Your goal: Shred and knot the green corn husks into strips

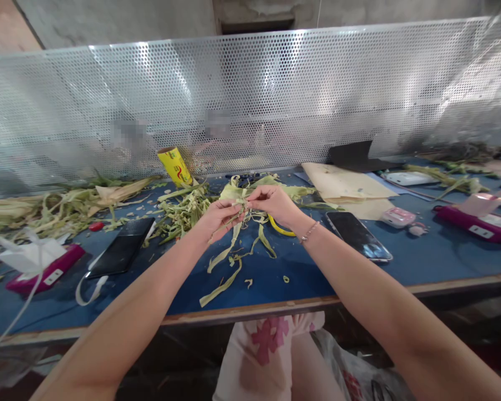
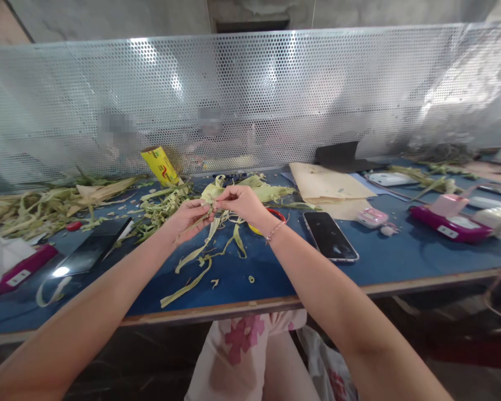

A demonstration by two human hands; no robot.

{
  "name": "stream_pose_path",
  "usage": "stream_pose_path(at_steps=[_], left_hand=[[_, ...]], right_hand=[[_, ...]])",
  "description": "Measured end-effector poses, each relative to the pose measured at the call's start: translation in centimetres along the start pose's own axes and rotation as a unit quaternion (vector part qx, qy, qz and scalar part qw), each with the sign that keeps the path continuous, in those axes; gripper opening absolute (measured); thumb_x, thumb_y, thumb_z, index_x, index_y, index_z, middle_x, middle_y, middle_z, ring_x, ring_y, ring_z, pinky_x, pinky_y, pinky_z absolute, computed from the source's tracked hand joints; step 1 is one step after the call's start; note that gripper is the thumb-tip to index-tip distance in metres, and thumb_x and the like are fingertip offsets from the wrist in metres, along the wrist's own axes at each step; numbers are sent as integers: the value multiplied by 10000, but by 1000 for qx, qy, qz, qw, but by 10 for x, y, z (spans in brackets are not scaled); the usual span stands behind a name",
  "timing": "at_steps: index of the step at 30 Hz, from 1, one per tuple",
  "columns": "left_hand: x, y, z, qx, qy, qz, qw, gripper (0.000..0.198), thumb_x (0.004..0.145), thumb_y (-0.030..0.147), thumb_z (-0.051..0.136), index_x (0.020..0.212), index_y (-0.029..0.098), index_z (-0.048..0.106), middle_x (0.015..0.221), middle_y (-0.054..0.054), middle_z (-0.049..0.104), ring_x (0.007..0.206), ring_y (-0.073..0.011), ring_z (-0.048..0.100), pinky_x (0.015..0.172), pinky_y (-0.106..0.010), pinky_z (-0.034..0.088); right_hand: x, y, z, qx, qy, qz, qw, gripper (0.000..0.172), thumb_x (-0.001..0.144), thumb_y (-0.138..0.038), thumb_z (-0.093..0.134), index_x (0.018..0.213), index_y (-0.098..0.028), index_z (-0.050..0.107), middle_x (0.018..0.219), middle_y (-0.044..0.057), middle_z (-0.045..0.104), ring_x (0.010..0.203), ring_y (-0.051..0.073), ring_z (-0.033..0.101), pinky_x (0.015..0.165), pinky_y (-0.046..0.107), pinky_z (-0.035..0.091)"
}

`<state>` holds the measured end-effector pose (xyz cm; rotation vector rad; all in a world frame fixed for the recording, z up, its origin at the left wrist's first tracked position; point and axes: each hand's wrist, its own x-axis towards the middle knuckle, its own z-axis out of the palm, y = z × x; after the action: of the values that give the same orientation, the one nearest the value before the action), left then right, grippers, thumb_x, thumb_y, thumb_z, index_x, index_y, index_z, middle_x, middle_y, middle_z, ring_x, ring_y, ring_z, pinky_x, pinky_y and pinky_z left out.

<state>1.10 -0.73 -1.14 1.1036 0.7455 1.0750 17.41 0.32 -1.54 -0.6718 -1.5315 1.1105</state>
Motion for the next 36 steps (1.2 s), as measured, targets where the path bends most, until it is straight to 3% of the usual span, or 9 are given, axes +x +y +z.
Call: stream_pose_path(at_steps=[5, 16, 23, 28, 32, 36], left_hand=[[0, -1, 2, 32, 5, 7, 999, 175, 480, 163, 774, 587, 117, 643, 560, -20, 617, 553, -92, 571, 611, -237, 474], [6, -7, 1, 37, 22, 63, 997, 248, 465, 220, 781, 619, 130, 609, 561, 18, 593, 530, -71, 547, 617, -226, 442], [6, -8, 3, 68, 24, 112, 991, 256, 515, 216, 751, 714, 136, 612, 607, 15, 606, 559, -74, 541, 622, -229, 428], [2, -7, 8, 77, 34, 120, 989, 250, 519, 234, 740, 711, 145, 607, 624, 19, 595, 583, -81, 536, 642, -238, 432], [2, -8, 10, 96, 92, 142, 981, 227, 586, 325, 698, 672, 150, 581, 543, 42, 529, 522, -65, 488, 588, -225, 425], [4, -9, 8, 102, 142, 184, 967, 235, 573, 319, 705, 677, 162, 565, 539, 40, 541, 510, -72, 492, 554, -222, 426]], right_hand=[[-1, 6, 0, 58, -22, 51, 997, 302, 473, -284, 767, 621, -164, 533, 630, -28, 595, 612, 82, 559, 631, 254, 462], [2, 3, -1, -75, -11, 19, 997, 249, 580, -294, 701, 734, -166, 553, 688, -12, 576, 635, 85, 529, 636, 251, 439], [-1, 3, 1, -204, 22, -61, 977, 95, 716, -271, 562, 739, -182, 585, 712, 11, 607, 652, 116, 541, 642, 271, 425], [-5, -1, 5, -293, 44, -107, 949, 107, 748, -235, 512, 708, -179, 595, 655, 6, 590, 613, 121, 521, 618, 262, 398], [-6, -2, 7, -334, 61, -148, 929, 119, 759, -212, 495, 681, -167, 572, 650, 8, 577, 625, 117, 513, 631, 251, 397], [-7, 0, 11, -335, 66, -159, 926, 116, 764, -211, 492, 691, -167, 570, 650, 5, 582, 622, 113, 521, 633, 249, 414]])
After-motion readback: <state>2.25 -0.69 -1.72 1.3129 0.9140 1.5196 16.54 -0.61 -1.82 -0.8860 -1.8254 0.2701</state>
